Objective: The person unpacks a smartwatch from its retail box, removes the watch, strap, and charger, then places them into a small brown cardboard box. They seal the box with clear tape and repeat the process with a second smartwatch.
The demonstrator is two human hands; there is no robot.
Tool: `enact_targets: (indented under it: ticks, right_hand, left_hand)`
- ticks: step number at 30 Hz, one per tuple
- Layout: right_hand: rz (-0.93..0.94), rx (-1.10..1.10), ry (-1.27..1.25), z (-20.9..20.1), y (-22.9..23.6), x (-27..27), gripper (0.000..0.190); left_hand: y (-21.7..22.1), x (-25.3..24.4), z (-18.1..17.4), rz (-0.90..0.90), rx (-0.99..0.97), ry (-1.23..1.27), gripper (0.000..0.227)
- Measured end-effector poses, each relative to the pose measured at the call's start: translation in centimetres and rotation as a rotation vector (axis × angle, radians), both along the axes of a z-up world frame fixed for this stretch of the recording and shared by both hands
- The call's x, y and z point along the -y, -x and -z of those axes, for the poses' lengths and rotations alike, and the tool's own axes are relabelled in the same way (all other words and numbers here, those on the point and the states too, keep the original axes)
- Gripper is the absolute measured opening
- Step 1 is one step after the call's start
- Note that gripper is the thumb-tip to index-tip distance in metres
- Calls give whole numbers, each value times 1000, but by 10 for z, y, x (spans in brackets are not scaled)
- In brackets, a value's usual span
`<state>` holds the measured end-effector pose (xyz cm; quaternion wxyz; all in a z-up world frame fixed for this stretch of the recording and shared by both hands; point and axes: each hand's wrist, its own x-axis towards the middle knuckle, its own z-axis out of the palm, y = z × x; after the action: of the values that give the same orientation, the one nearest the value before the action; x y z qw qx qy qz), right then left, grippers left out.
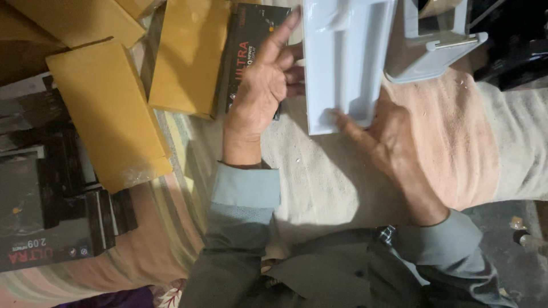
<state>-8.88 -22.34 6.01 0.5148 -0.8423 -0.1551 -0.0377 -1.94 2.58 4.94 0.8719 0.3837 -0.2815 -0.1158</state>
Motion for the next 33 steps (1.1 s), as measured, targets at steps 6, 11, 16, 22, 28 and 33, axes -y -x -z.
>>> enact_targets:
  ticks: [6,11,16,22,28,33]
  right_hand:
    - [42,-159,374,14,5,-14,46]
    - [239,72,406,18,-1,-9,29]
    - [245,253,582,12,2,-23,54]
    - [174,385,698,-6,-9,-37,46]
    - [293,-511,-484,-7,-14,-24,34]
    - [17,-503,-927,11,-24,8,25]
  left_hand:
    - [-12,9,31,-594,-250,-459,67]
    - [-16,-24,37,-795,-153,-783,56]
    - [-14,-23,31,-922,-12,-770,57]
    - [-14,-16,27,-818,-227,-732,52]
    - [-13,-6,35,-607,-317,-502,67]
    - [-16,11,45,-539,-421,-463,74]
